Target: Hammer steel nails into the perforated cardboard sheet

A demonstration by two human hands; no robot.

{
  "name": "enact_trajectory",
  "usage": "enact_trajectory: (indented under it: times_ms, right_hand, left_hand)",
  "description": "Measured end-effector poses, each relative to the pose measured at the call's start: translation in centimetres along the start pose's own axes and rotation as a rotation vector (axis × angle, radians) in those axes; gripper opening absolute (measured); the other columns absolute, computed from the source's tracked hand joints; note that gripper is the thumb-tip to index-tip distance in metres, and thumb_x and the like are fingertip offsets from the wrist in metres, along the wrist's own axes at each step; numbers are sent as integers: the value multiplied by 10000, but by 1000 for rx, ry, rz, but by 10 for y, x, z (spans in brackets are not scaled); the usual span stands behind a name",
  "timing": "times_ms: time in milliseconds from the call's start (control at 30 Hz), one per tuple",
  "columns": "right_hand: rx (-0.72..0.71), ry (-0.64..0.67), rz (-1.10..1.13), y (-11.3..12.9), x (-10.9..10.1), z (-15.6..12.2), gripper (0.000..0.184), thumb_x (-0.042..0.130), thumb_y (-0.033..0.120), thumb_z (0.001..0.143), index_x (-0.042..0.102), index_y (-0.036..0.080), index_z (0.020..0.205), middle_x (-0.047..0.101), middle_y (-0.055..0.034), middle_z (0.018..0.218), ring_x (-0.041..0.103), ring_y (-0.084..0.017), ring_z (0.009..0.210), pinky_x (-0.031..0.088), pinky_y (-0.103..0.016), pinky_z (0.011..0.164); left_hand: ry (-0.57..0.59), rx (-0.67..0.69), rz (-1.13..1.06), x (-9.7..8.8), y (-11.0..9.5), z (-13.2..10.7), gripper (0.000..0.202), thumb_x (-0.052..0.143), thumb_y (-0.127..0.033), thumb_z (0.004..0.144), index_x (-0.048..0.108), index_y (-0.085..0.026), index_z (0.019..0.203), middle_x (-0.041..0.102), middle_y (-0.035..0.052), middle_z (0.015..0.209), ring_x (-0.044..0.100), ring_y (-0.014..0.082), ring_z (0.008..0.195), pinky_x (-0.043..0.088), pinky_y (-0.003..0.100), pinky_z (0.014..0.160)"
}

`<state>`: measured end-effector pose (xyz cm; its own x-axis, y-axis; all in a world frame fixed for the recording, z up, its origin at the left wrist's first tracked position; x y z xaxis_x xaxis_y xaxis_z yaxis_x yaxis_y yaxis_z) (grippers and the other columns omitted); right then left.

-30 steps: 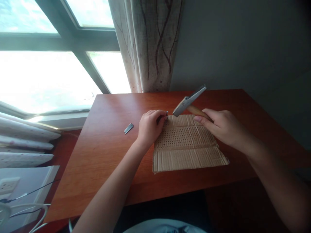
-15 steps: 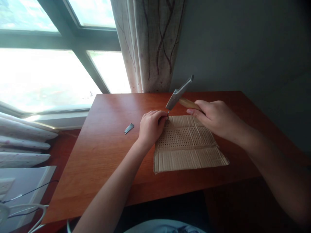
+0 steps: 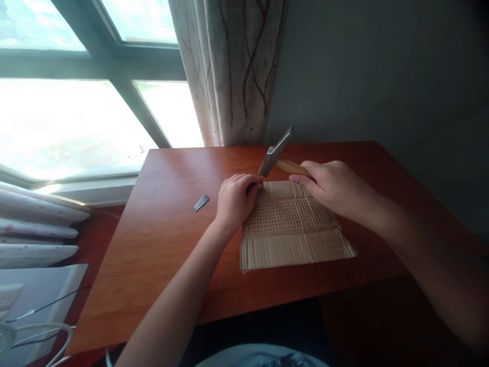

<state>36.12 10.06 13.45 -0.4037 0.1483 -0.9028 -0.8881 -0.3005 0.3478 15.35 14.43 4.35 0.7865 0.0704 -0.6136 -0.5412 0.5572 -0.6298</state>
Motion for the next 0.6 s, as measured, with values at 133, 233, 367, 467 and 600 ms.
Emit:
enact_trajectory:
  times_ms: [133, 233, 367, 467, 600]
  right_hand:
    - [-8, -19, 0, 0, 0, 0, 438, 531, 535, 969, 434, 236, 664, 438, 37, 495, 377, -124, 441, 203, -311, 520]
    - [0, 30, -42, -1, 4, 0, 411, 542, 523, 968, 462, 235, 686, 484, 25, 526, 426, -136, 474, 210, -313, 531]
    - [-5, 34, -57, -3, 5, -1, 413, 537, 533, 968, 465, 235, 692, 483, 28, 528, 433, -138, 478, 220, -309, 532]
    - [9, 26, -37, -3, 4, -3, 416, 540, 525, 968, 456, 234, 683, 474, 35, 514, 422, -131, 459, 223, -303, 523]
    - [39, 45, -30, -4, 3, -6, 399, 552, 495, 968, 458, 232, 684, 483, 34, 521, 434, -131, 471, 234, -299, 524]
  left_hand:
    - [-1, -4, 2, 0, 0, 0, 98, 630, -198, 900, 725, -225, 902, 778, 50, 937, 702, 225, 853, 519, 368, 779]
    - [-3, -8, 13, -1, -1, 0, 103, 630, -198, 895, 728, -231, 904, 777, 45, 922, 702, 221, 846, 526, 366, 783]
    - [-9, -28, -23, -1, -1, 0, 101, 647, -192, 872, 731, -234, 912, 772, 40, 911, 698, 214, 831, 536, 362, 781]
    - [8, -64, -96, -3, -1, -2, 127, 683, -176, 831, 725, -230, 938, 768, 38, 918, 696, 217, 859, 544, 369, 809]
    - [60, -59, -165, -8, -2, -5, 287, 743, -123, 743, 703, -225, 1009, 762, 33, 1018, 682, 238, 1017, 517, 424, 966]
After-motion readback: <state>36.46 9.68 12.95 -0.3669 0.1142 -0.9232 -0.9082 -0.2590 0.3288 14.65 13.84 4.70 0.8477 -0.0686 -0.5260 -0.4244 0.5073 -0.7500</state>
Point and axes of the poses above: each hand's wrist, its own z-axis towards the middle knuckle, its own x-axis out of the palm, y = z × x, the point moved 2 cm from there along z, towards the middle knuckle
